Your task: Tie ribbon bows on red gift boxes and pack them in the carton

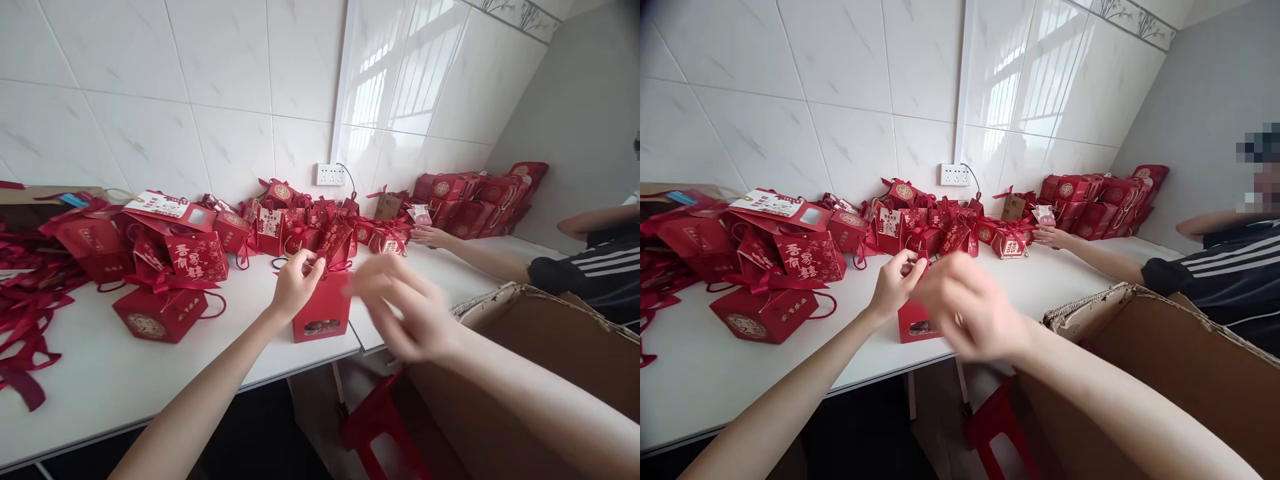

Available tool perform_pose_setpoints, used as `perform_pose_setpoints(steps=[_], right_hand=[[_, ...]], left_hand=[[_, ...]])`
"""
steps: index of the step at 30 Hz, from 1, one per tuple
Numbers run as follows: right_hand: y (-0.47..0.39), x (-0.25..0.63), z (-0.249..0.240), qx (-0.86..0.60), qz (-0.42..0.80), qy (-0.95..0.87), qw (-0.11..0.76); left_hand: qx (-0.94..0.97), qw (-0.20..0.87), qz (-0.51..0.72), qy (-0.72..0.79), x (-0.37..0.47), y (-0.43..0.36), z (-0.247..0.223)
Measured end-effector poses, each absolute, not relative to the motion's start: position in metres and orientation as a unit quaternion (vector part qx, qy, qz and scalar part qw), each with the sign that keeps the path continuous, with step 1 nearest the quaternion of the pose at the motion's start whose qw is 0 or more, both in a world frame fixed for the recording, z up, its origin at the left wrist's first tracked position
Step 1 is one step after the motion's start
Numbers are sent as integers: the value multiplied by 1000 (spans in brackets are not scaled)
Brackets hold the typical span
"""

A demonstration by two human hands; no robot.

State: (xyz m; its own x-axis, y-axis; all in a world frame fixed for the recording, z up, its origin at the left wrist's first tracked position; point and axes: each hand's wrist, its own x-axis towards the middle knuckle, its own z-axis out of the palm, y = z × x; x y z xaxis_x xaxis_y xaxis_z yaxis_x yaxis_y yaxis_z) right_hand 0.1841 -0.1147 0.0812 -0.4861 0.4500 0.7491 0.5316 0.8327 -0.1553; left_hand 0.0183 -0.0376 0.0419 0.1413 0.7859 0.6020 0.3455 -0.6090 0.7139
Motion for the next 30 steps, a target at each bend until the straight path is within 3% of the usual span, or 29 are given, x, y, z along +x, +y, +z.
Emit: perform_pose_setpoints(steps=[4, 8, 19, 30], right_hand=[[-68, 180, 62, -413, 105, -767, 479], [-54, 172, 39, -472, 234, -703, 479], [-55, 174, 30, -434, 227, -726, 482], [-57, 176, 30, -419, 188, -748, 479]], left_hand=[[724, 187, 549, 373, 21, -35, 35], [725, 146, 567, 363, 24, -31, 26], [711, 137, 599, 343, 29, -27, 24], [732, 298, 529, 309, 8, -34, 22]])
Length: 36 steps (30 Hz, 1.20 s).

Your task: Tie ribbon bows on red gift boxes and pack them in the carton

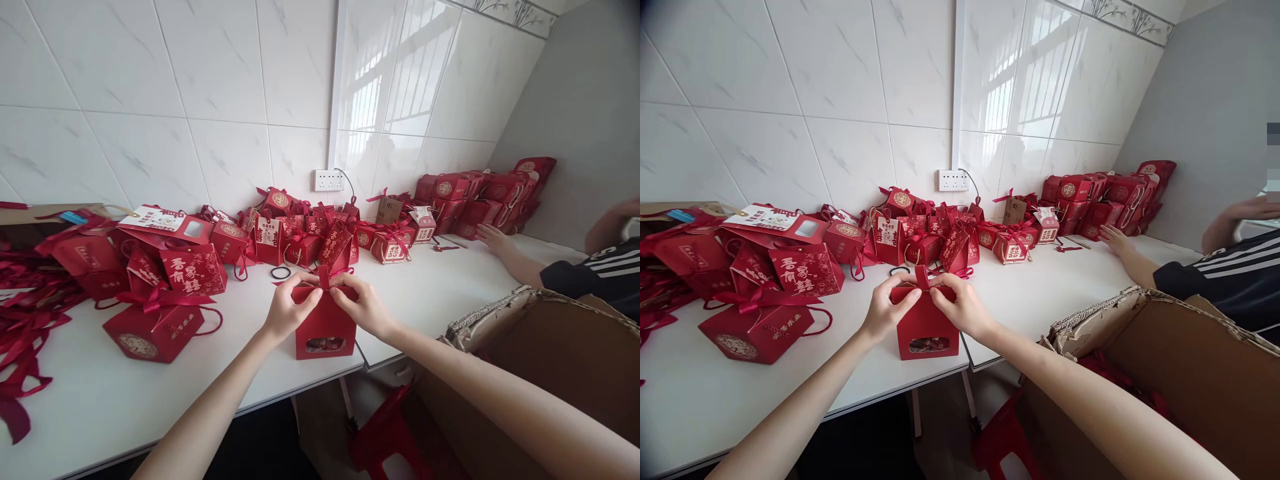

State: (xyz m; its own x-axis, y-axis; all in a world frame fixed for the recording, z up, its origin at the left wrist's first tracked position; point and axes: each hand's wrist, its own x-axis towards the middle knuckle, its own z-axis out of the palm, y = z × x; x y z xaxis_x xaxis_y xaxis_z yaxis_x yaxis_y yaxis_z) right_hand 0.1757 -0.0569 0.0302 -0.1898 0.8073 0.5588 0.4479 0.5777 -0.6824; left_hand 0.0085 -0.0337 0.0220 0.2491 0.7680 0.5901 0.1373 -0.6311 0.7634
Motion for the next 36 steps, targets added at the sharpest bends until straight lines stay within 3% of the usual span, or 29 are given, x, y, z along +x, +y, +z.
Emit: perform_pose_setpoints(steps=[15, 19, 22, 24, 28, 31, 36], right_hand=[[-56, 180, 31, -418, 227, -749, 460], [-58, 193, 34, -401, 252, -770, 428], [-53, 205, 33, -403, 324, -742, 426], [-47, 210, 31, -373, 427, -674, 474], [-41, 215, 30, -273, 568, -510, 584], [-44, 216, 34, -265, 605, -480, 577], [-52, 215, 38, -291, 604, -495, 553]], left_hand=[[712, 345, 503, 347, 1, -39, 4], [744, 421, 386, 347, -20, -46, -24], [762, 411, 314, 389, -31, -51, -31], [759, 356, 360, 409, -30, -55, -26], [681, 195, 601, 370, -15, -73, -2], [632, 194, 689, 297, -4, -91, 17], [690, 124, 686, 195, -4, -109, 25]])
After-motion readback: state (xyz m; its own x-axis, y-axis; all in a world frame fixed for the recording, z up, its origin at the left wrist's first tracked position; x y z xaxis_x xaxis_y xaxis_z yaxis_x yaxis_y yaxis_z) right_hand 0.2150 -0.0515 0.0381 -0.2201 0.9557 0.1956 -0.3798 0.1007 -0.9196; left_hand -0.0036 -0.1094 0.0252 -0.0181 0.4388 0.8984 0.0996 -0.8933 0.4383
